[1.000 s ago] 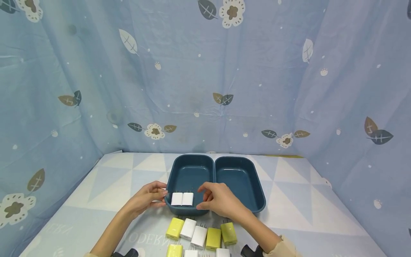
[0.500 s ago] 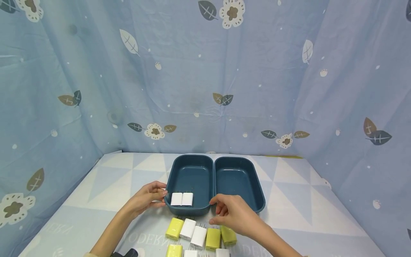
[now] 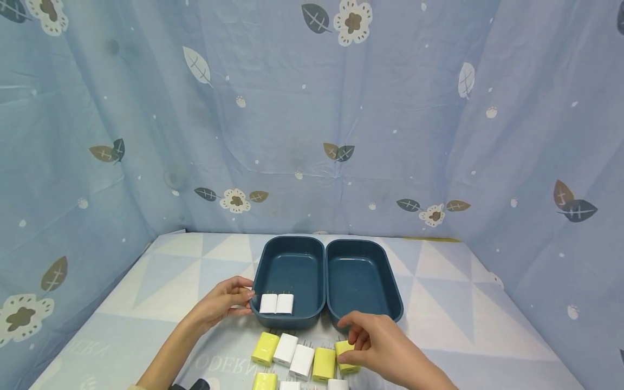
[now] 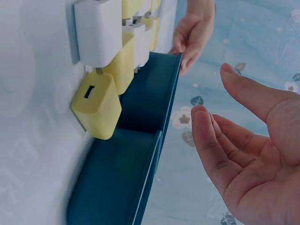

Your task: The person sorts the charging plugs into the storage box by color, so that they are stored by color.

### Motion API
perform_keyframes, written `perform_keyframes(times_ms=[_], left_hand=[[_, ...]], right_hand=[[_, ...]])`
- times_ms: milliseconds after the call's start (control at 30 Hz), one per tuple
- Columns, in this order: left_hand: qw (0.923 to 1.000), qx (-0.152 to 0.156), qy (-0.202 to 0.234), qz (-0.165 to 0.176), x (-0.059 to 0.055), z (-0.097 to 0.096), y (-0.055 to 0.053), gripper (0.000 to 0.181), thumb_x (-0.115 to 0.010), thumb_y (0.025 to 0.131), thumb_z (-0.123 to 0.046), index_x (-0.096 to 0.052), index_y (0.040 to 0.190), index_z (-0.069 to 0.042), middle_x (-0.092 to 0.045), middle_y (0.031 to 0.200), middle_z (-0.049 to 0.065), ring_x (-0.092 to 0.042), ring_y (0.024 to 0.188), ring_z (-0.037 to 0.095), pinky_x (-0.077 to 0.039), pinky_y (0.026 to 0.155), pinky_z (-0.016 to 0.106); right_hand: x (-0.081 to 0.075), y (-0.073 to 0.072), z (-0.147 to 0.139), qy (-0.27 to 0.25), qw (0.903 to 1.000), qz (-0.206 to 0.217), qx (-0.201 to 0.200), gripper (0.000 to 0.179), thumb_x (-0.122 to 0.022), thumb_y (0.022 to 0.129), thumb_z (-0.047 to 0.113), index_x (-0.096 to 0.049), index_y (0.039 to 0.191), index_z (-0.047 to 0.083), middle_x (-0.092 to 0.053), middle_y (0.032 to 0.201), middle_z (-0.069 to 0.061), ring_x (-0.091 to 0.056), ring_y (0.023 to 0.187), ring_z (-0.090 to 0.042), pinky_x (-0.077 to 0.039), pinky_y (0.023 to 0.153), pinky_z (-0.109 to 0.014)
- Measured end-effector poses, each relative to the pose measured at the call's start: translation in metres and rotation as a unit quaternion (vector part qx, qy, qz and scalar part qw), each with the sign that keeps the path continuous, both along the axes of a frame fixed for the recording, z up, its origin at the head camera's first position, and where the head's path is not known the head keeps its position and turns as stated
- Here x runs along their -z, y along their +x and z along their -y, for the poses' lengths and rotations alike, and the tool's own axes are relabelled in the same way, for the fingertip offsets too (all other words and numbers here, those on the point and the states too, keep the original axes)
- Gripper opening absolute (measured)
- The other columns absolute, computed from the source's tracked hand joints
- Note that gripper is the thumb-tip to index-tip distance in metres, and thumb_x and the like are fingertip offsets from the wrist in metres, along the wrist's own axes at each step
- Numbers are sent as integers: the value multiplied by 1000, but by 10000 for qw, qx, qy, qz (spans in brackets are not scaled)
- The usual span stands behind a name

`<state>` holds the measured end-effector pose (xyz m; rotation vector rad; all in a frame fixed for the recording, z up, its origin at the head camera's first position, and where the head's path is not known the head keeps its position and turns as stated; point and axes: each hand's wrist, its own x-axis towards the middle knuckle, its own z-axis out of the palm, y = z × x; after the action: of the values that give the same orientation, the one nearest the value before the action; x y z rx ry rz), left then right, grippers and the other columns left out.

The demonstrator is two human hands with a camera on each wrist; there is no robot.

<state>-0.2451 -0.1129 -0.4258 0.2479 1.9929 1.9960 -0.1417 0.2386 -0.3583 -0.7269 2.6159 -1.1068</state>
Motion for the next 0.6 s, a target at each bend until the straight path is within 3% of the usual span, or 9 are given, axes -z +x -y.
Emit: perform_keyframes(times_ms=[267,433,600], left_hand=[[10000,-29,2,27,0,0,-1,41,-61,90,-9,-41,120,10,-54,90,13,-59,74,19,-57,72,36],[10000,2,38,22,1,0,-1,41,-61,89,-8,-41,120,11,-55,89,13,-59,74,19,-57,73,37],[10000,-4,61,2,0,0,0,40,-61,89,-7,-41,119,11,-55,89,12,-59,73,19,-57,72,36]], right_hand=[[8,8,-10,-162,9991,364,-163,50,-73,78,35,-56,117,8,-57,81,5,-54,68,-6,-51,58,-22],[14,11,-15,-22,9967,805,48,51,-74,78,30,-56,118,4,-56,82,0,-53,66,-9,-52,59,-22],[19,14,-22,-48,9957,922,33,51,-73,80,29,-54,120,3,-56,83,-2,-53,67,-9,-51,59,-23]])
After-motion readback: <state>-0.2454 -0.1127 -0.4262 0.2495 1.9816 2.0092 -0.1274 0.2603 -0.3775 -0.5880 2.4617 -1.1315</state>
